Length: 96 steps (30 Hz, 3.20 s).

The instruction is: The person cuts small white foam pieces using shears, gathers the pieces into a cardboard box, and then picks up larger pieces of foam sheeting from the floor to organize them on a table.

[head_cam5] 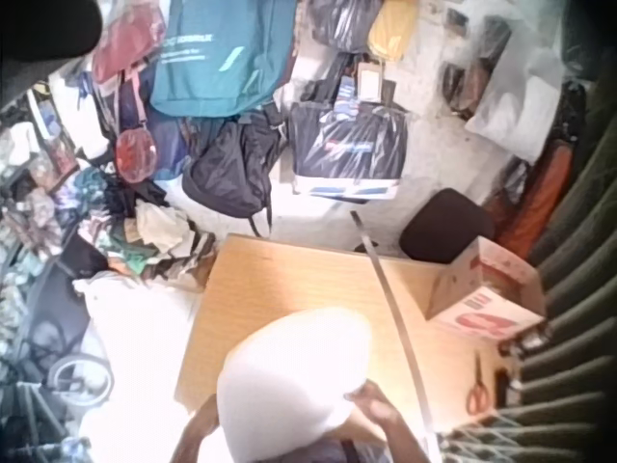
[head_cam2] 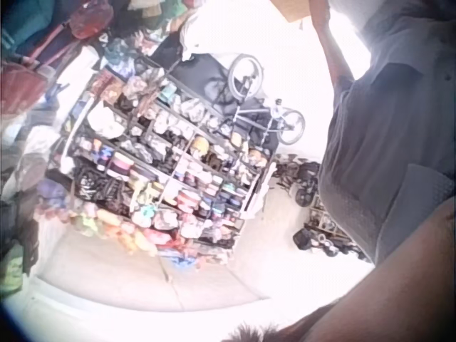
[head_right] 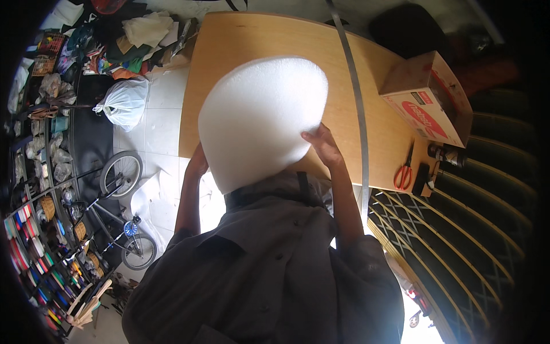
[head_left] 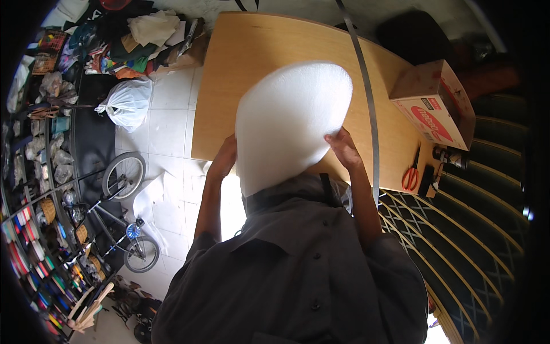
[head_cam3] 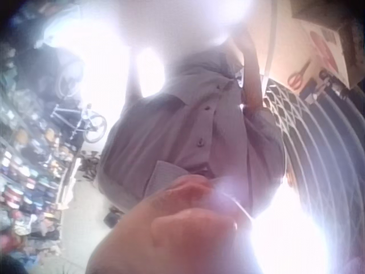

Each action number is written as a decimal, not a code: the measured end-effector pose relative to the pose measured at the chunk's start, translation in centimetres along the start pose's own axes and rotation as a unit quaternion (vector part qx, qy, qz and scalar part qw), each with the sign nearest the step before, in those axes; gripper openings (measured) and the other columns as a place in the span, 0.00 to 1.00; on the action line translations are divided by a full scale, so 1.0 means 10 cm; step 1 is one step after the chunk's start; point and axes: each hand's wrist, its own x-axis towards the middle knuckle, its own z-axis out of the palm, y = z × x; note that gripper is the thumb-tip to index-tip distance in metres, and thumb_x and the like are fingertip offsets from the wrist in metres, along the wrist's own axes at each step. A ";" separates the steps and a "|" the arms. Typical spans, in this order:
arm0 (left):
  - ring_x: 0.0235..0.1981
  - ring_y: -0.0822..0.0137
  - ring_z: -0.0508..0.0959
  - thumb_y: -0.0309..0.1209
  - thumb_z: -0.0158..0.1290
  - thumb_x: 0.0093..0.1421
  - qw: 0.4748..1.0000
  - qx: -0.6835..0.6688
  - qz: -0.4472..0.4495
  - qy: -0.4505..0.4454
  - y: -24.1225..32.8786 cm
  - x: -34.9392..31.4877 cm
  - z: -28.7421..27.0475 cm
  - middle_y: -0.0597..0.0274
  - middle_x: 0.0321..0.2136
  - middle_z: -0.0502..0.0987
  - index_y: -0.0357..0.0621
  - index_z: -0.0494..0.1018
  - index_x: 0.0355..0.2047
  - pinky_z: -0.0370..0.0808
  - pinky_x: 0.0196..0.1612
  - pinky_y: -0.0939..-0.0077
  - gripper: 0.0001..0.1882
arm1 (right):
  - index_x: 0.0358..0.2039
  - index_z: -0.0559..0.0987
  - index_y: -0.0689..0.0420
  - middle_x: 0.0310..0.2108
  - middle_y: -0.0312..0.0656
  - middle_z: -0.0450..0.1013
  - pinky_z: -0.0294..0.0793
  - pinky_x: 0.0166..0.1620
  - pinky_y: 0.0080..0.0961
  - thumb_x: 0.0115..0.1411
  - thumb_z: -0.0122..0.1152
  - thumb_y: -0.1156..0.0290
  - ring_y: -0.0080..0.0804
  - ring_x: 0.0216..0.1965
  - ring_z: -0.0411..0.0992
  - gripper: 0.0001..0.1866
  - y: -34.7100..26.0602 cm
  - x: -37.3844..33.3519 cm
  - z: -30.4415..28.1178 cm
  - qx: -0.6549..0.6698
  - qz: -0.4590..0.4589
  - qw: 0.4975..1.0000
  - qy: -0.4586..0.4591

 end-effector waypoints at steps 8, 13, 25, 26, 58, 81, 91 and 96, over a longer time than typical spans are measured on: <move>0.51 0.60 0.73 0.35 0.68 0.47 0.944 0.252 0.211 0.010 0.28 0.12 0.66 0.51 0.47 0.74 0.36 0.63 0.57 0.70 0.53 0.65 0.39 | 0.59 0.53 0.61 0.55 0.47 0.60 0.59 0.61 0.32 0.47 0.68 0.83 0.35 0.58 0.59 0.42 -0.38 -0.37 0.05 -0.074 -0.222 0.952 0.199; 0.43 0.62 0.78 0.30 0.67 0.47 0.949 0.229 0.218 0.002 0.04 0.45 0.88 0.54 0.42 0.78 0.35 0.68 0.51 0.74 0.47 0.68 0.31 | 0.58 0.58 0.61 0.56 0.45 0.63 0.57 0.63 0.33 0.46 0.69 0.83 0.33 0.58 0.61 0.41 -0.42 -0.52 -0.29 -0.041 -0.202 0.961 0.186; 0.40 0.68 0.78 0.24 0.61 0.51 0.940 0.234 0.247 -0.007 -0.74 0.76 0.73 0.55 0.38 0.79 0.34 0.75 0.40 0.73 0.46 0.76 0.16 | 0.45 0.74 0.63 0.46 0.43 0.73 0.66 0.55 0.29 0.47 0.68 0.81 0.32 0.50 0.70 0.23 0.48 -0.55 -0.59 -0.171 -0.182 0.927 0.281; 0.39 0.68 0.78 0.24 0.61 0.50 0.929 0.244 0.276 -0.027 -0.78 0.78 0.73 0.56 0.38 0.80 0.34 0.75 0.40 0.73 0.45 0.76 0.16 | 0.44 0.75 0.63 0.44 0.42 0.74 0.67 0.54 0.28 0.47 0.67 0.80 0.33 0.49 0.70 0.21 0.60 -0.51 -0.64 -0.211 -0.189 0.912 0.297; 0.54 0.53 0.70 0.35 0.59 0.57 0.875 0.398 0.263 0.080 0.17 2.51 1.03 0.44 0.53 0.68 0.35 0.56 0.58 0.67 0.55 0.63 0.34 | 0.48 0.67 0.59 0.44 0.56 0.66 0.69 0.44 0.46 0.55 0.64 0.65 0.53 0.46 0.67 0.24 0.14 0.85 -1.60 -0.566 -0.019 0.711 0.417; 0.46 0.46 0.76 0.37 0.60 0.56 0.836 0.459 0.271 0.129 0.01 2.51 1.09 0.40 0.44 0.74 0.32 0.59 0.53 0.72 0.48 0.59 0.32 | 0.58 0.64 0.52 0.56 0.57 0.54 0.63 0.53 0.48 0.45 0.72 0.65 0.59 0.53 0.59 0.40 -1.87 0.21 -1.64 -0.532 -0.203 0.544 0.616; 0.54 0.47 0.70 0.40 0.58 0.57 0.875 0.433 0.181 0.118 0.14 2.26 1.27 0.40 0.53 0.69 0.31 0.57 0.58 0.66 0.56 0.61 0.36 | 0.48 0.71 0.57 0.43 0.53 0.69 0.72 0.42 0.50 0.42 0.74 0.56 0.63 0.42 0.68 0.35 -2.07 0.31 -2.28 -0.598 -0.148 0.587 0.525; 0.42 0.48 0.78 0.38 0.60 0.56 0.847 0.455 0.238 0.141 0.00 2.34 1.23 0.40 0.40 0.76 0.33 0.61 0.49 0.73 0.45 0.61 0.29 | 0.39 0.72 0.60 0.40 0.52 0.68 0.70 0.44 0.50 0.44 0.73 0.58 0.60 0.41 0.68 0.27 -1.95 0.08 -2.60 -0.598 -0.209 0.607 0.480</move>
